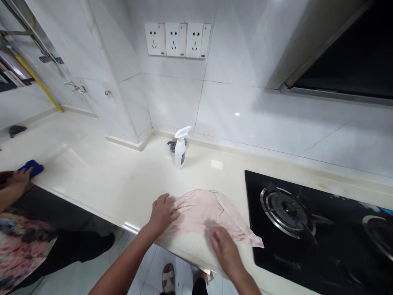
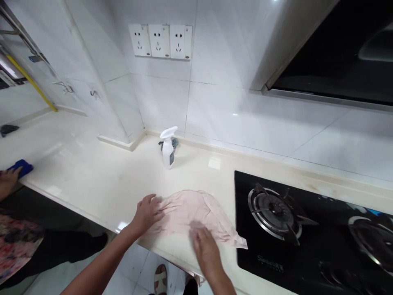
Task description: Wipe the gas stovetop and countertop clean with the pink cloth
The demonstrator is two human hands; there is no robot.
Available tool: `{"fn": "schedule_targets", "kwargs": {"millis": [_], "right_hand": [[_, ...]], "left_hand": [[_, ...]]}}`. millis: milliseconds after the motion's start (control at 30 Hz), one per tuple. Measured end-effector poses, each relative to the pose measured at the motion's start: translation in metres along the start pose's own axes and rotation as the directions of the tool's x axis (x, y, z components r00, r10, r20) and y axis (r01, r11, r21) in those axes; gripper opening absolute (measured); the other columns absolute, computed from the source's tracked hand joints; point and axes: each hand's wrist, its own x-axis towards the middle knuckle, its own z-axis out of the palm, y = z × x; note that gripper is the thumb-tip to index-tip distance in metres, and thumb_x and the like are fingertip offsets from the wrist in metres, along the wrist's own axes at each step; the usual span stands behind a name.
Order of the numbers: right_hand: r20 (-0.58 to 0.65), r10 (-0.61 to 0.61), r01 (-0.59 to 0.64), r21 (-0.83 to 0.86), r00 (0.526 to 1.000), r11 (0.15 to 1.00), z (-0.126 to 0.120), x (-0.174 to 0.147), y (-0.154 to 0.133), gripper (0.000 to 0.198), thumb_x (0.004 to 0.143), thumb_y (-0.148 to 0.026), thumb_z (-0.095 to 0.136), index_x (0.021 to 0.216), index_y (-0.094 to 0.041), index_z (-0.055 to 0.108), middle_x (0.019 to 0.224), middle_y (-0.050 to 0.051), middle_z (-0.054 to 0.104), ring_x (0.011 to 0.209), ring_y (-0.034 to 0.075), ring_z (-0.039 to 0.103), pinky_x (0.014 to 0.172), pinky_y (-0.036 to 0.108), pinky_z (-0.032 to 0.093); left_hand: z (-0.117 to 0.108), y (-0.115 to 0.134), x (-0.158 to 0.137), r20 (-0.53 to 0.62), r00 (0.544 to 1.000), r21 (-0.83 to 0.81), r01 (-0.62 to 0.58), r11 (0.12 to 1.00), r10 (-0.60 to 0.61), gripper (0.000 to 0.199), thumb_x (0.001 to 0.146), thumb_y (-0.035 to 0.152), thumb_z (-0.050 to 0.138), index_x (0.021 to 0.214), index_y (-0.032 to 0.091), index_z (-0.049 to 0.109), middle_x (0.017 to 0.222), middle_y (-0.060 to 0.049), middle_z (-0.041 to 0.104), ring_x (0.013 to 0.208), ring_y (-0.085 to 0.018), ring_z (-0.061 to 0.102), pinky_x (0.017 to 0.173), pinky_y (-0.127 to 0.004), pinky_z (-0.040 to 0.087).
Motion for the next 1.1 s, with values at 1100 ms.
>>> {"fn": "schedule_targets", "kwargs": {"millis": [1100], "right_hand": [[-0.331, 0.601, -0.349, 0.575, 0.728, 0.740, -0.103, -0.032, -0.031, 0.042, 0.084, -0.056, 0.060, 0.107, -0.022, 0.068, 0.107, 0.005, 0.071, 0.100, 0.024, 0.064, 0.086, 0.034, 0.051]], "left_hand": [[-0.016, 0.074, -0.038, 0.660, 0.748, -0.654, 0.617, 0.437, -0.068, 0.054, 0.077, 0.069, 0.065, 0.093, 0.019, 0.056, 0.067, 0.006, 0.052, 0.056, -0.010, 0.045, 0.052, -0.023, 0.031]]}}
